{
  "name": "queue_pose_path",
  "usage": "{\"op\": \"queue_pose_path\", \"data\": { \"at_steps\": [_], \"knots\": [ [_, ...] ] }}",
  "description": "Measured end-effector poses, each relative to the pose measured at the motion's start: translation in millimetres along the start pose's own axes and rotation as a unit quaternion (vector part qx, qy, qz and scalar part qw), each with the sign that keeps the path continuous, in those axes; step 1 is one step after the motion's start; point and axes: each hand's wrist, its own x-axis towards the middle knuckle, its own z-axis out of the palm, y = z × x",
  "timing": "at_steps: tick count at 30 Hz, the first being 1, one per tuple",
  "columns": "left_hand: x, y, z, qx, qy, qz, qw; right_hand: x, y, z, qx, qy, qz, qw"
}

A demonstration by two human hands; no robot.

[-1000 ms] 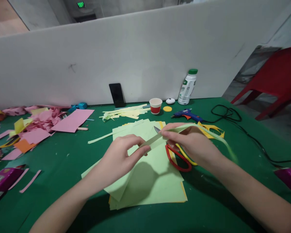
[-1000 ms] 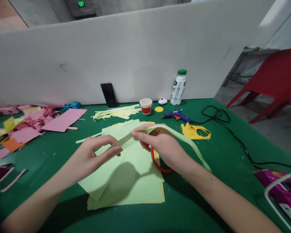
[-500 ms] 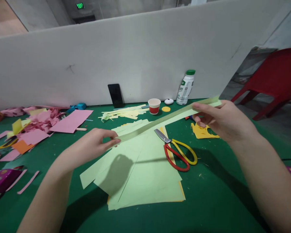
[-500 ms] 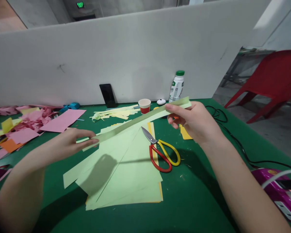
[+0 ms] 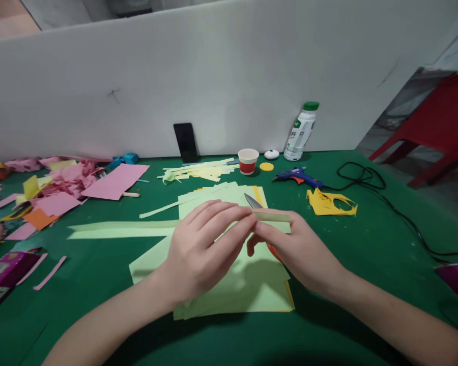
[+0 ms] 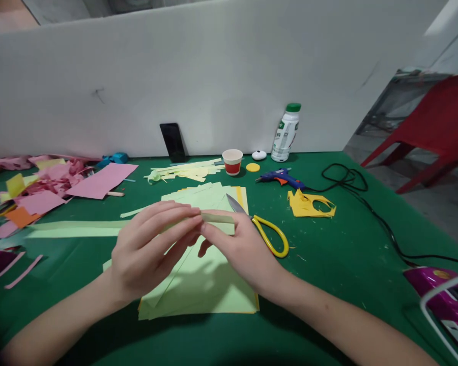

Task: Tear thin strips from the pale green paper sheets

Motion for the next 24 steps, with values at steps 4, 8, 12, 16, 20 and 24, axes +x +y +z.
{"op": "queue_pose_path", "data": {
  "at_steps": [4, 8, 12, 16, 20, 24],
  "knots": [
    [0, -2, -4, 0.019, 0.015, -0.002, 1.0, -6, 1, -3, 0.055, -0.039, 0.03, 0.997],
    [1, -2, -10, 0.034, 0.022, 0.001, 0.999, -6, -5, -6, 0.102, -0.122, 0.039, 0.987],
    [3, -5, -13, 0.05, 0.026, 0.003, 0.998, -2, -15, -8, 0.121, -0.178, 0.023, 0.976],
    [3, -9, -15, 0.06, 0.034, 0.012, 0.998, -4, -15, -12, 0.067, -0.151, 0.055, 0.985],
    [3, -12, -14, 0.083, 0.064, 0.01, 0.994, -5, -12, -15, -0.012, -0.055, 0.095, 0.994],
    [2, -14, -9, 0.12, 0.068, 0.038, 0.99, -4, -14, -12, -0.06, -0.035, 0.097, 0.993]
  ]
}}
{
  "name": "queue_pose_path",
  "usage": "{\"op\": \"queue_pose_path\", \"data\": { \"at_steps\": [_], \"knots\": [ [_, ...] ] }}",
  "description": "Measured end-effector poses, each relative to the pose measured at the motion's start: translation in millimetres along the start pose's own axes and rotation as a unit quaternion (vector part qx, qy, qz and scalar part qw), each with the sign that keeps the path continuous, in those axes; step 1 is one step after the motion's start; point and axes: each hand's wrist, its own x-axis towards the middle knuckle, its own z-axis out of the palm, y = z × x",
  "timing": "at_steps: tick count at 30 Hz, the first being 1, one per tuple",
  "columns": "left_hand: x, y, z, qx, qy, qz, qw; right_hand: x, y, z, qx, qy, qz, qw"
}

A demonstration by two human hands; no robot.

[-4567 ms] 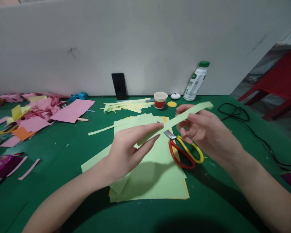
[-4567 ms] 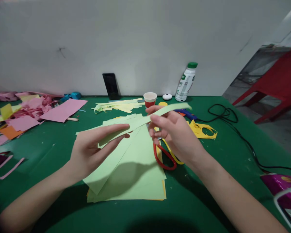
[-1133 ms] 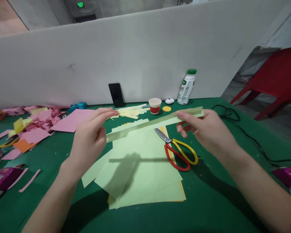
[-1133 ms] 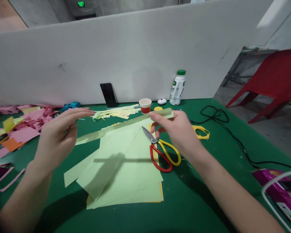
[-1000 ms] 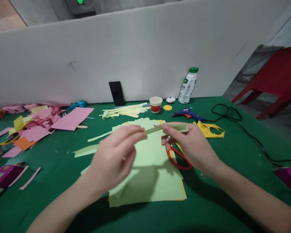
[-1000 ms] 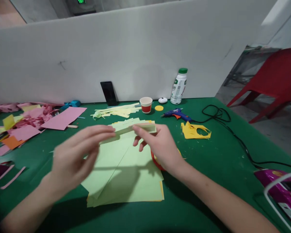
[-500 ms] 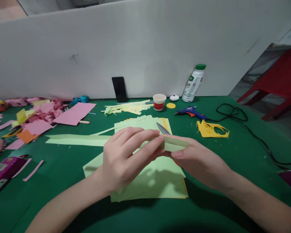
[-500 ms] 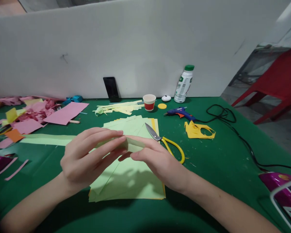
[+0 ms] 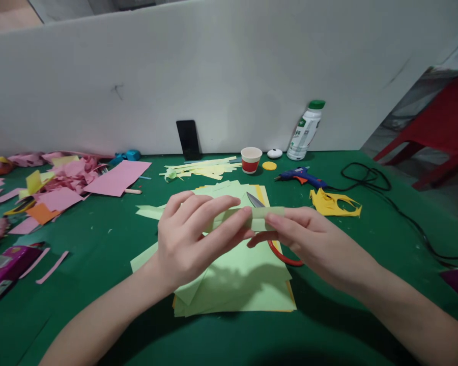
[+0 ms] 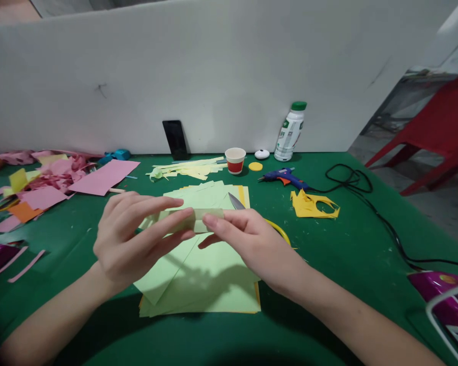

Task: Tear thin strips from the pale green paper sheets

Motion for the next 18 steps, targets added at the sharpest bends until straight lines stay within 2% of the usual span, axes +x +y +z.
{"op": "queue_pose_path", "data": {
  "at_steps": [4, 8, 13, 18],
  "knots": [
    [-1, 0, 1, -0.007, -0.009, 0.028, 1.0, -1, -2, 3, -0.023, -0.036, -0.023, 0.999],
    [-1, 0, -2, -0.008, -0.007, 0.035, 0.999, -4, -4, 3, -0.063, -0.039, -0.072, 0.995],
    [2, 0, -9, 0.009, 0.002, 0.044, 0.999, -4, -8, 5, -0.156, 0.042, -0.181, 0.97],
    [5, 4, -14, -0.05, -0.069, 0.003, 0.996, -3, -1, 1, -0.206, 0.125, -0.297, 0.924]
  ]
}}
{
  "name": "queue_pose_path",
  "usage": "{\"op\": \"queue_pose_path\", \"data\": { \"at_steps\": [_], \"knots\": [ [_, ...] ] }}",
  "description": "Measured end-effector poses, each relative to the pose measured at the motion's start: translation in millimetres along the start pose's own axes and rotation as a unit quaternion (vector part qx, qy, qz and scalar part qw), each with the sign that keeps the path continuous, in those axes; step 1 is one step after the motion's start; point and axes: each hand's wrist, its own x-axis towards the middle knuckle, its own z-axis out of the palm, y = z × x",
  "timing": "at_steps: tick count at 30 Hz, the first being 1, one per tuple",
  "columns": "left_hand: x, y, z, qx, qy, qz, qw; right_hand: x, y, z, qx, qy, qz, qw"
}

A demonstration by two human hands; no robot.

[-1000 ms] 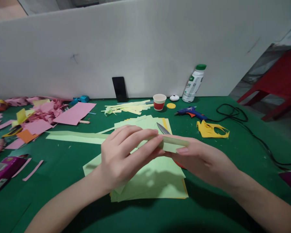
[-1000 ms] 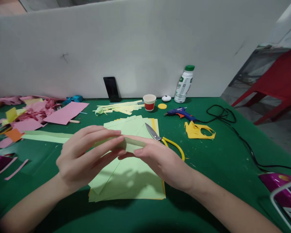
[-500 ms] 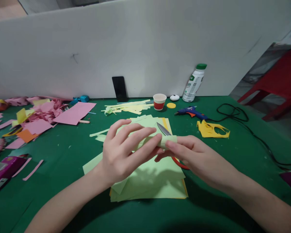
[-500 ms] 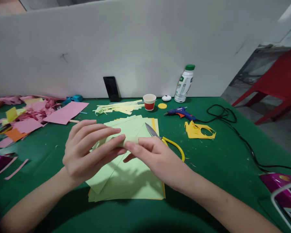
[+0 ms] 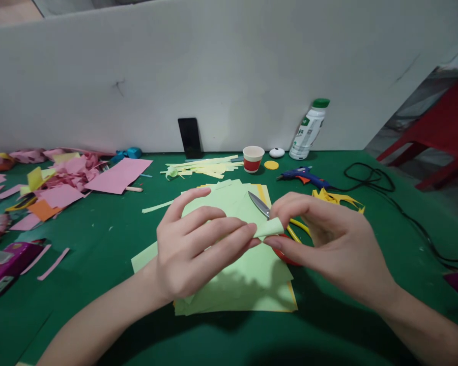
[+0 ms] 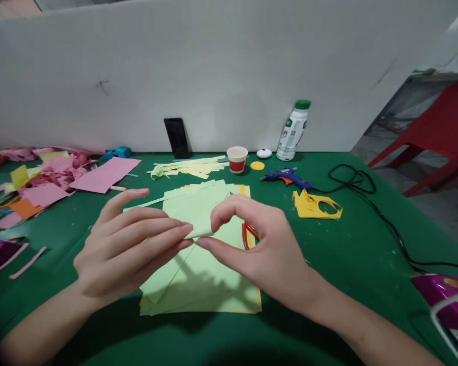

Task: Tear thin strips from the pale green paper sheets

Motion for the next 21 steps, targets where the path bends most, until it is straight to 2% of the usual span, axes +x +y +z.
{"op": "queue_pose_path", "data": {
  "at_steps": [5, 8, 14, 16, 20, 21],
  "knots": [
    [2, 4, -2, -0.059, -0.02, -0.033, 0.998, 1, 1, -2, -0.074, -0.001, -0.122, 0.99],
    [2, 5, 0, -0.101, -0.035, -0.052, 0.993, 2, -1, -1, -0.121, -0.009, -0.151, 0.981],
    [-1, 6, 4, -0.191, -0.09, -0.11, 0.971, 4, -2, -5, -0.121, -0.041, -0.092, 0.988],
    [0, 4, 3, -0.234, -0.117, -0.147, 0.954, 6, -2, -10, -0.117, -0.036, -0.057, 0.991],
    [3, 2, -1, -0.309, -0.144, -0.239, 0.909, 10, -2, -17, -0.116, 0.024, 0.008, 0.993],
    [3, 1, -1, -0.319, -0.152, -0.257, 0.899, 10, -3, -17, -0.107, 0.017, 0.017, 0.994]
  ]
}}
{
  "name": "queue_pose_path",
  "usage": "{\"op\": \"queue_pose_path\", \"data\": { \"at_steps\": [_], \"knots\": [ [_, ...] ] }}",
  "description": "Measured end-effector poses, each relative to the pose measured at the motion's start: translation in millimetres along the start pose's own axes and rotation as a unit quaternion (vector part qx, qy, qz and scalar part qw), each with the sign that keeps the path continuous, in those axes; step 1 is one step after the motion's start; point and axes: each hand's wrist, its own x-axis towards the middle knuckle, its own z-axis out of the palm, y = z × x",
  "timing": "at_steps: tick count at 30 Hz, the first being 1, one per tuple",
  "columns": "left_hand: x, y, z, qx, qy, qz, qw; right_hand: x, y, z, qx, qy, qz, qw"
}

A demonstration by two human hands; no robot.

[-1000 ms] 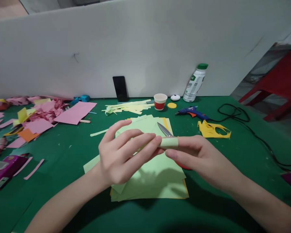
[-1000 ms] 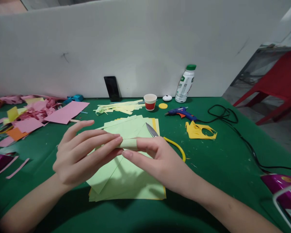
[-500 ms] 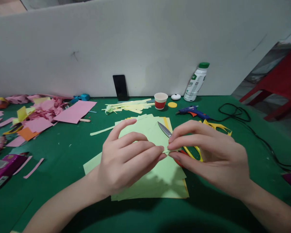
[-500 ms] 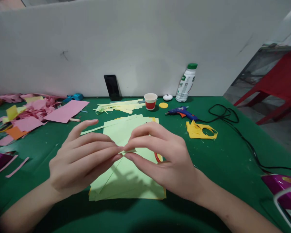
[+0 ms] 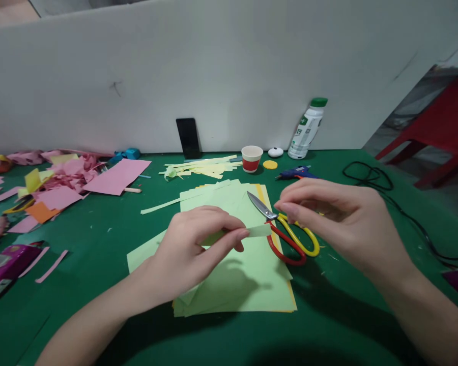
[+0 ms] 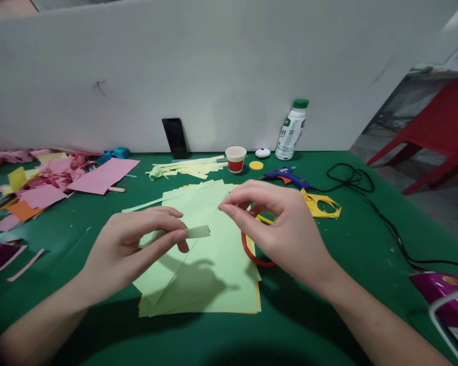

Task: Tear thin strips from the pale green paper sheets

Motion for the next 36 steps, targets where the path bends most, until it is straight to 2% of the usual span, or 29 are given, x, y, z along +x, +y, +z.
{"op": "queue_pose_path", "data": {
  "at_steps": [4, 7, 10, 14, 18, 24, 29, 33, 36],
  "knots": [
    [1, 0, 2, -0.008, -0.013, -0.01, 1.0, -3, -5, 6, 0.036, -0.089, 0.006, 0.995],
    [3, -2, 2, -0.006, -0.028, -0.026, 0.999, -3, -7, 7, 0.004, -0.076, 0.035, 0.996],
    [7, -6, 0, -0.03, -0.064, -0.09, 0.993, 1, -1, 2, -0.006, -0.067, 0.092, 0.993],
    [14, -17, -5, -0.075, -0.134, -0.182, 0.971, 11, 16, -11, 0.028, -0.09, 0.163, 0.982],
    [19, -27, -9, -0.105, -0.179, -0.25, 0.946, 19, 33, -25, 0.051, -0.11, 0.211, 0.97],
    [20, -37, -13, -0.126, -0.211, -0.275, 0.93, 24, 46, -41, 0.031, -0.099, 0.247, 0.963],
    [20, -40, -14, -0.125, -0.226, -0.278, 0.925, 26, 57, -53, -0.005, -0.1, 0.235, 0.967],
    [20, -40, -9, -0.115, -0.24, -0.283, 0.922, 23, 68, -55, -0.13, -0.14, 0.219, 0.957],
    [19, -36, -4, -0.116, -0.257, -0.274, 0.92, 17, 62, -43, -0.219, -0.15, 0.134, 0.955]
  ]
}}
